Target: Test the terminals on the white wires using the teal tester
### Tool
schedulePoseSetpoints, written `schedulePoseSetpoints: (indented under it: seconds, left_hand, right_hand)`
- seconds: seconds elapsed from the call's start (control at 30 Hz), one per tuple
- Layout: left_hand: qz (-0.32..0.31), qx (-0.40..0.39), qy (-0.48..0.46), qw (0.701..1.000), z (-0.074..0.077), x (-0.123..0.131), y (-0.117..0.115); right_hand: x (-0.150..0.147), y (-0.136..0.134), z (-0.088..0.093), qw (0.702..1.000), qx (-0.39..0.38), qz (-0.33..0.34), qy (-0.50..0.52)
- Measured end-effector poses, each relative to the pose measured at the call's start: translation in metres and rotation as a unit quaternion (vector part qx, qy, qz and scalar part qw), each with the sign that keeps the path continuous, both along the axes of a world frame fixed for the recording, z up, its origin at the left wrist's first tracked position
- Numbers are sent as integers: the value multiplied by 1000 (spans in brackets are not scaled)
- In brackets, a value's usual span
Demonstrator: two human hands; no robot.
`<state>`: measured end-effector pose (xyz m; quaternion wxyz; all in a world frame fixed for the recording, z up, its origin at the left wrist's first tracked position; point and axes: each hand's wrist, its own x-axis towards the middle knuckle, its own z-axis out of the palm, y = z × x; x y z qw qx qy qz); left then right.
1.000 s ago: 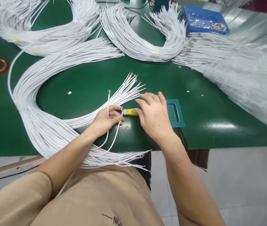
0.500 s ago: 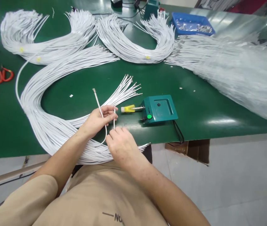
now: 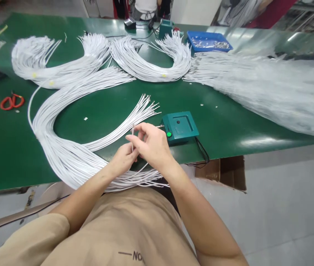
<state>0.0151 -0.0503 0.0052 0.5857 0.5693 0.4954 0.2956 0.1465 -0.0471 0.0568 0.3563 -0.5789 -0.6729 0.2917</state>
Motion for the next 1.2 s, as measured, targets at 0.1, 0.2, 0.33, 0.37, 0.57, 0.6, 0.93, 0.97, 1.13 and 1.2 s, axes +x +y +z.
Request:
schedulePoseSetpoints:
  seconds: [0.1,0.2,0.33,0.37,0.57,0.6,0.93,0.97,1.13,1.2]
  left_hand:
    - [3,-1,-81,997,3,1,-4]
    - [67,-1,-171,983,6,-6,-2]
    - [95,-20,-160,982,7,-13,-1]
    - [97,-24,-157,982,7,-14,-2]
    - [121,-26,-148,981,2,-14,-3]
    - [123,-24,-148,981,2,-14,-3]
    - [94,-23,-140,985,-2,-15,1]
    - [94,-22,-140,986,-2,-15,2]
    - [87,-9,-140,986,2,-15,9]
    - [73,-5,-140,987,3,-15,10]
  right_hand:
    - [-3,5,-13,994,-24,-12,102]
    - [-5,3,-24,978,-66,-7,196]
    - [-4,9,-25,937,-89,-36,335]
    - [-3,12,-24,922,-85,-58,373]
    - [2,14,-25,903,-73,-119,405]
    - [1,12,-26,915,-85,-115,377]
    - [-8,8,-37,914,-154,-69,369]
    - [-8,9,-38,902,-164,-66,394]
    - [-11,11,-44,797,-260,-15,545]
    - [-11,12,-44,775,-287,-5,563]
